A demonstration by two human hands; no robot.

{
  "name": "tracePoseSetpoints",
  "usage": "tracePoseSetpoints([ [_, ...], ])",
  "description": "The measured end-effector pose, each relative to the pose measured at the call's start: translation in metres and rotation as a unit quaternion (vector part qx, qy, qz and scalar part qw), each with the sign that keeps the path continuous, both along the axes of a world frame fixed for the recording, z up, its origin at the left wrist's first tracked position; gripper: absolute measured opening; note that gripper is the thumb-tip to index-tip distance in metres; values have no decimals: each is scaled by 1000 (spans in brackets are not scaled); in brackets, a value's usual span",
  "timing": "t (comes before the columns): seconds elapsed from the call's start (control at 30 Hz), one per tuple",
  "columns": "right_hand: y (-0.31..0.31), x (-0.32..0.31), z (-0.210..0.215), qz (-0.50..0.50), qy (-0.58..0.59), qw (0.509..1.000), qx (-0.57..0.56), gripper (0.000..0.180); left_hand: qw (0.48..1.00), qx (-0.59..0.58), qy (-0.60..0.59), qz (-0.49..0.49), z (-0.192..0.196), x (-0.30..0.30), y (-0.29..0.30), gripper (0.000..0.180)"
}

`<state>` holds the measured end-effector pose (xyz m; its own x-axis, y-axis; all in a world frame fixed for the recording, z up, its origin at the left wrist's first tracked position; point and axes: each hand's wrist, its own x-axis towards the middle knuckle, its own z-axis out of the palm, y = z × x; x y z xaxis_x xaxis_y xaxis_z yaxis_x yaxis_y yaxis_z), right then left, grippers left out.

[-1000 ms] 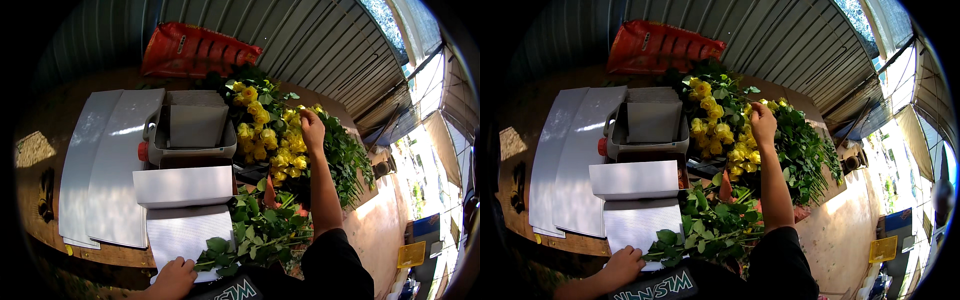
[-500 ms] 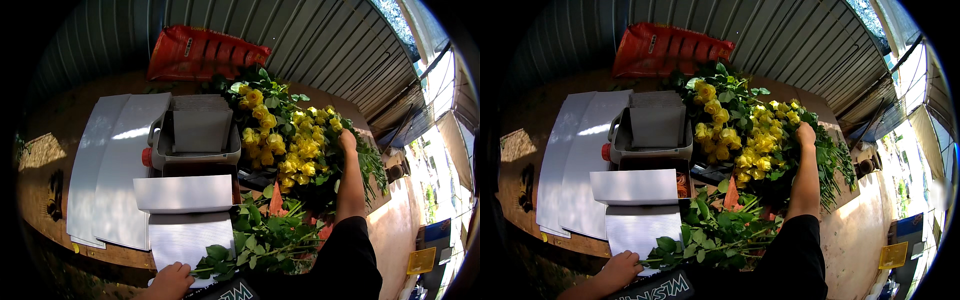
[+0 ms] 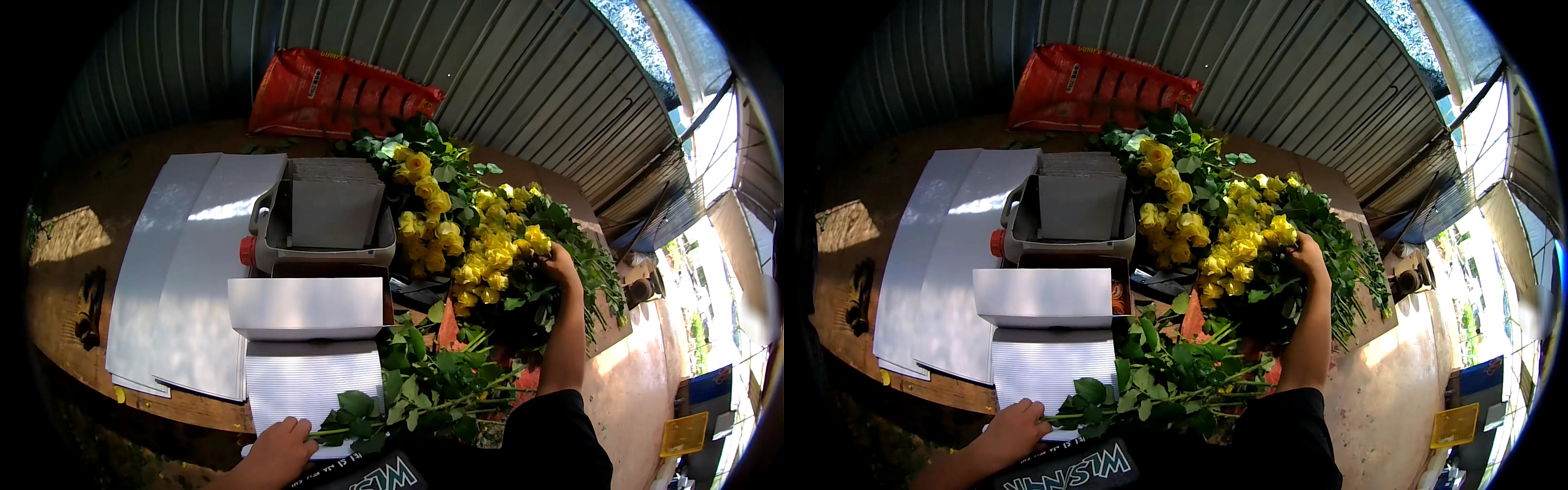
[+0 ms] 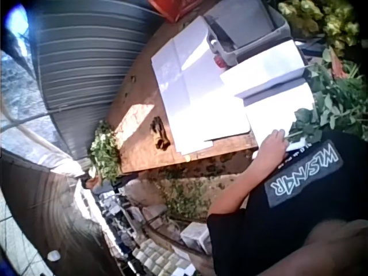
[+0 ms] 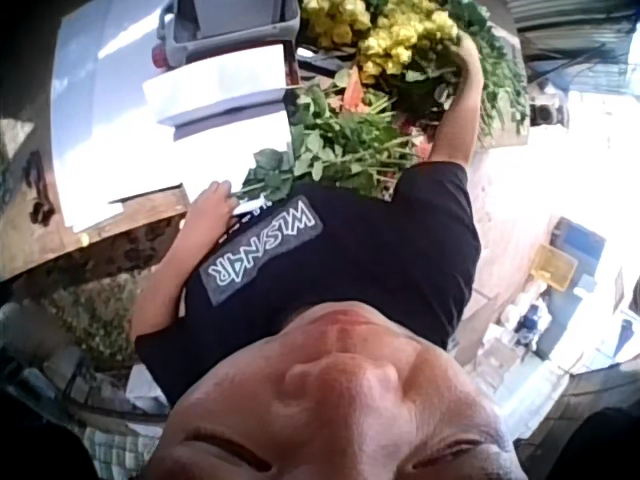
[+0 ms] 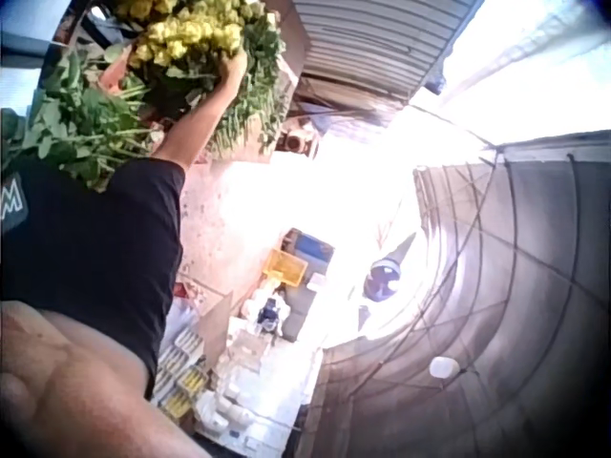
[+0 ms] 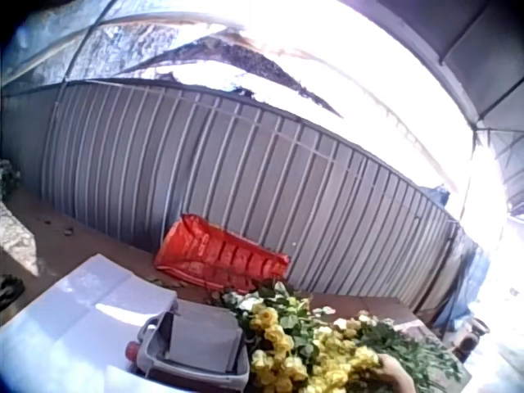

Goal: The person arranges yellow roses into a white box lined with shredded paper. They place the flowers carefully, adjust their positions, and cover them with a sheet of white paper before closing the box lid.

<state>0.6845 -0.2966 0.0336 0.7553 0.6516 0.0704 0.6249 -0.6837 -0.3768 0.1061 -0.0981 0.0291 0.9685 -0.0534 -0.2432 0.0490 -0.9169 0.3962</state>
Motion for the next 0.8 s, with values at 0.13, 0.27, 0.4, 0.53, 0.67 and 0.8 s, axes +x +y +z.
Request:
tracePoseSetpoints([
  [0.13,-33,-34,20,40,-63,968,241,15,1000,-1,1,3,-2,1,-1,25],
  [0.27,-50,-94,48,52,-68,950,299,18,1000,-4,-5,6,-8,-2,0,24],
  [0.4,-75,-122,55,83,-155,937,302,18,1000,2,-16,-2,-9,-3,1,26],
  [0.53,-78,-127,64,164,-199,911,321,19,999,19,-22,-19,-11,-3,2,27],
  [0.67,-64,-128,73,213,-207,896,331,20,999,21,-22,-14,-11,-3,1,27],
  [0.8,-50,-131,86,178,-179,917,309,21,1000,12,-24,-8,-9,-4,1,27],
])
